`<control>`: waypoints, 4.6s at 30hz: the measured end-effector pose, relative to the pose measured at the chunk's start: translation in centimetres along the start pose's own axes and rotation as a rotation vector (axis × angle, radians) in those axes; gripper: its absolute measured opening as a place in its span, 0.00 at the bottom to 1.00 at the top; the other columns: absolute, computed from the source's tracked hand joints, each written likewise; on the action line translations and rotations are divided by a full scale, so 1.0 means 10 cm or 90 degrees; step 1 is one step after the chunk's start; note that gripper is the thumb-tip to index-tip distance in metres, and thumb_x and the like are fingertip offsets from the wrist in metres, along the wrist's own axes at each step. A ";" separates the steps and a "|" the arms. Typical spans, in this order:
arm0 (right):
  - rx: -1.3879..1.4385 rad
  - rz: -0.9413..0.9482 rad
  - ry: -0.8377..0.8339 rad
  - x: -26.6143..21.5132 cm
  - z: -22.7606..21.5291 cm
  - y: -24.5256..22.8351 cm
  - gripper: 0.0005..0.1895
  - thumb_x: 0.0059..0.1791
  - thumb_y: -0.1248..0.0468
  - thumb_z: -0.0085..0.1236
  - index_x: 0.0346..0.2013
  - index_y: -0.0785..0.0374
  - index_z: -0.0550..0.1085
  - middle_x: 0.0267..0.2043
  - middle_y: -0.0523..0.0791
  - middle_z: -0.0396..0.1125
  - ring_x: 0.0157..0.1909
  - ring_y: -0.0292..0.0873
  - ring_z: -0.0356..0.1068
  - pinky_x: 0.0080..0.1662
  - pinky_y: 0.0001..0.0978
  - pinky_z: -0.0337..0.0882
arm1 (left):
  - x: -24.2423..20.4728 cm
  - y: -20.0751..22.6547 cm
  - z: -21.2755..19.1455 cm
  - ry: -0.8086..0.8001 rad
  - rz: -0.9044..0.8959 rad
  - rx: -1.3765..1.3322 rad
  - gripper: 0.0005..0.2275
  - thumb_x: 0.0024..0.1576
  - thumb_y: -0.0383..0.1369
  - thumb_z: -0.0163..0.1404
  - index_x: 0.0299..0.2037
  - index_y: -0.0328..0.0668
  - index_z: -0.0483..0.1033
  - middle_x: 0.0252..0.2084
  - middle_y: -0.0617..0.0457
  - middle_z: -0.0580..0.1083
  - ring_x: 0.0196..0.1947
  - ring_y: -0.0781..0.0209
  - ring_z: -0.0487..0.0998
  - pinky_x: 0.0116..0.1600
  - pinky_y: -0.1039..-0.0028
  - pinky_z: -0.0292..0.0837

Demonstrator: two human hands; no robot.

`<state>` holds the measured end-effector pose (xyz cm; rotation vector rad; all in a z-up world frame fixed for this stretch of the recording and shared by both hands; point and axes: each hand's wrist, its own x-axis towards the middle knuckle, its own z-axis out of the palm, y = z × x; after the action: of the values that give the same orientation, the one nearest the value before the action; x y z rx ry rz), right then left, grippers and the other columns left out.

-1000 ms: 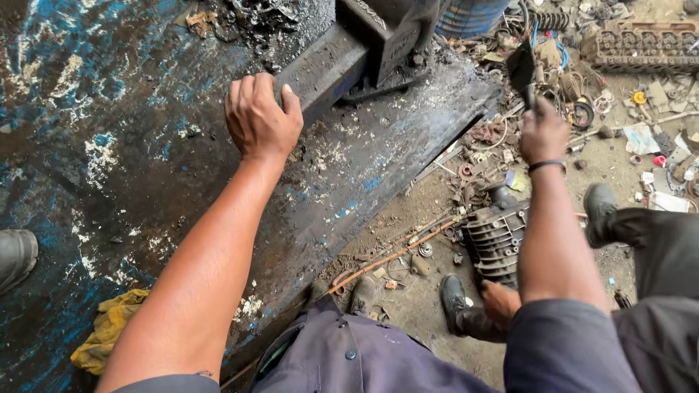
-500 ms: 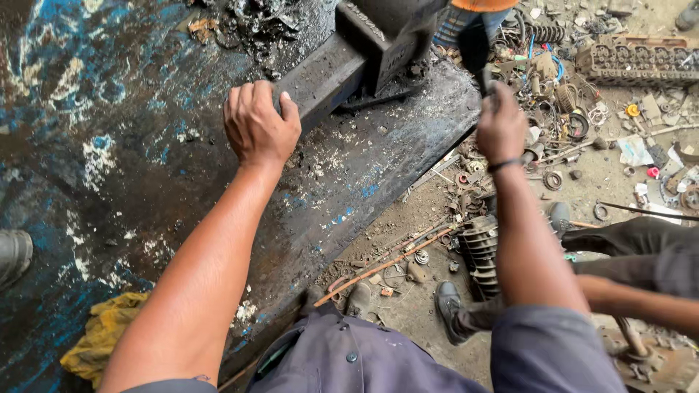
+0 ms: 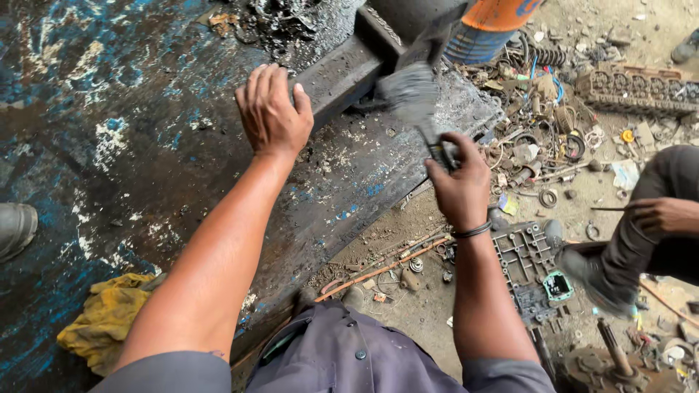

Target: The person scrubs a large, blue-painted metal surface with a wire brush to remove black grime and rust. They repeatedly wipe the surface, occasionally using a yellow cloth to clear debris, while working in a cluttered workshop environment.

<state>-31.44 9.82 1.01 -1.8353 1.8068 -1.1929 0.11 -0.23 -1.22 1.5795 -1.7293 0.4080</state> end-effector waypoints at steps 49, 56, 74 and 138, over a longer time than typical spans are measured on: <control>-0.440 -0.221 -0.178 0.61 0.28 -1.38 0.05 0.46 0.63 0.55 0.29 0.59 0.77 0.29 0.55 0.72 0.31 0.62 0.73 0.33 0.55 0.73 | -0.01 0.16 0.00 0.053 -0.086 -0.107 0.16 0.66 0.39 0.41 0.51 0.33 0.76 0.55 0.39 0.76 0.61 0.40 0.73 0.60 0.51 0.63; -0.265 -0.222 -0.138 0.87 0.34 -1.19 0.14 0.40 0.61 0.65 0.39 0.62 0.79 0.35 0.55 0.74 0.38 0.61 0.74 0.39 0.51 0.72 | -0.01 0.15 -0.03 0.048 -0.088 -0.093 0.17 0.67 0.39 0.40 0.51 0.32 0.76 0.54 0.38 0.77 0.60 0.41 0.74 0.60 0.53 0.64; 0.939 0.072 0.153 2.21 0.61 -0.43 0.02 0.47 0.69 0.51 0.31 0.61 0.66 0.27 0.45 0.65 0.29 0.43 0.68 0.35 0.38 0.73 | -0.03 0.13 -0.05 0.015 -0.088 -0.075 0.18 0.67 0.40 0.39 0.50 0.32 0.77 0.54 0.38 0.77 0.60 0.42 0.75 0.61 0.55 0.64; 0.774 0.202 0.298 3.13 1.26 0.15 0.15 0.53 0.58 0.51 0.27 0.64 0.70 0.17 0.44 0.62 0.13 0.39 0.61 0.18 0.32 0.65 | -0.01 0.17 -0.15 0.068 -0.153 -0.145 0.23 0.68 0.47 0.40 0.61 0.34 0.70 0.63 0.41 0.73 0.68 0.41 0.69 0.67 0.53 0.58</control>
<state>-27.66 -23.73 2.93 -0.5888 0.9754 -2.0120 -1.10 1.14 0.12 1.5455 -1.4299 0.1666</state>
